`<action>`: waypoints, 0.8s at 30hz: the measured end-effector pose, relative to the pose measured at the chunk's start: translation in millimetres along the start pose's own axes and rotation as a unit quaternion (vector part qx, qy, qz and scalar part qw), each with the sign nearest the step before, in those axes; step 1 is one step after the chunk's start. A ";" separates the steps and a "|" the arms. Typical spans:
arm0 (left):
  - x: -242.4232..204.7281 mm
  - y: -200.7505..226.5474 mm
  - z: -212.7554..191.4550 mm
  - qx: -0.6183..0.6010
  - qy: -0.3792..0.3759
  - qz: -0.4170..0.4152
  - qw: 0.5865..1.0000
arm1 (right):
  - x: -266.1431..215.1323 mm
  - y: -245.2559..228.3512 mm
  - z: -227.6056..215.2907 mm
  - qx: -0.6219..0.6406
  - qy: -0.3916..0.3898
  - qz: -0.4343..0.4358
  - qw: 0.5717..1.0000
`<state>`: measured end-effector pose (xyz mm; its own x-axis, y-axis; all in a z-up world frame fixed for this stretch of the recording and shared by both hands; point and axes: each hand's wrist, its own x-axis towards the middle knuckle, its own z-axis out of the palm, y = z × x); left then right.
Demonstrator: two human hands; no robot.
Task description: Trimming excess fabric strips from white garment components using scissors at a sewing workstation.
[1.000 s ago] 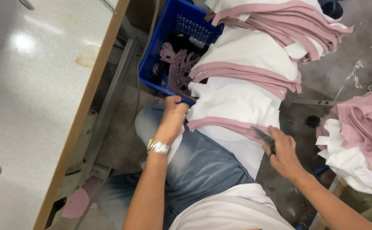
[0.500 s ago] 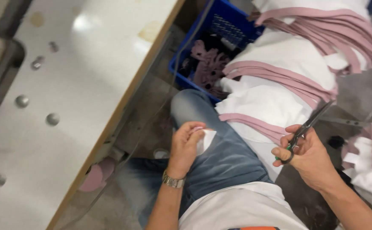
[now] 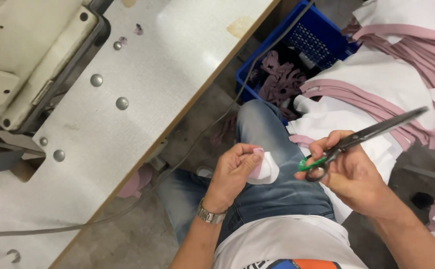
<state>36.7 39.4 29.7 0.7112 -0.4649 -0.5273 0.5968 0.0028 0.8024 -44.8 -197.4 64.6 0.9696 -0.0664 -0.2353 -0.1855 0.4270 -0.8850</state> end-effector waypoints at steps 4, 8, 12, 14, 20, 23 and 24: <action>-13.5 14.6 0.8 0.098 0.033 0.070 0.992 | 15.3 -8.6 5.1 0.169 -0.121 0.093 0.974; -26.5 26.6 9.4 0.089 0.044 0.105 0.990 | 28.6 31.6 15.9 -0.032 0.016 0.115 0.993; -37.2 41.0 8.4 0.153 0.030 0.133 0.979 | 36.8 18.2 42.8 -0.193 -0.059 0.108 0.973; -41.1 45.4 5.3 0.167 0.023 0.150 0.974 | 39.4 24.4 46.2 -0.226 -0.056 0.123 0.965; -39.8 21.8 -14.6 0.042 0.057 0.092 0.993 | 53.7 -7.0 55.2 -0.236 -0.117 0.094 0.960; -39.7 22.9 -13.2 0.011 0.086 0.078 0.993 | 58.2 -11.2 64.0 -0.246 -0.155 0.076 0.954; -42.9 28.5 -12.5 0.011 0.090 0.078 0.993 | 59.1 -5.2 55.4 -0.244 -0.159 0.076 0.954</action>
<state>27.9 70.5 71.8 0.8506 -0.2951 -0.4351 0.4666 0.0422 0.8835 22.2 -153.6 77.6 0.9106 0.2727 -0.3107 -0.3043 -0.0664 -0.9503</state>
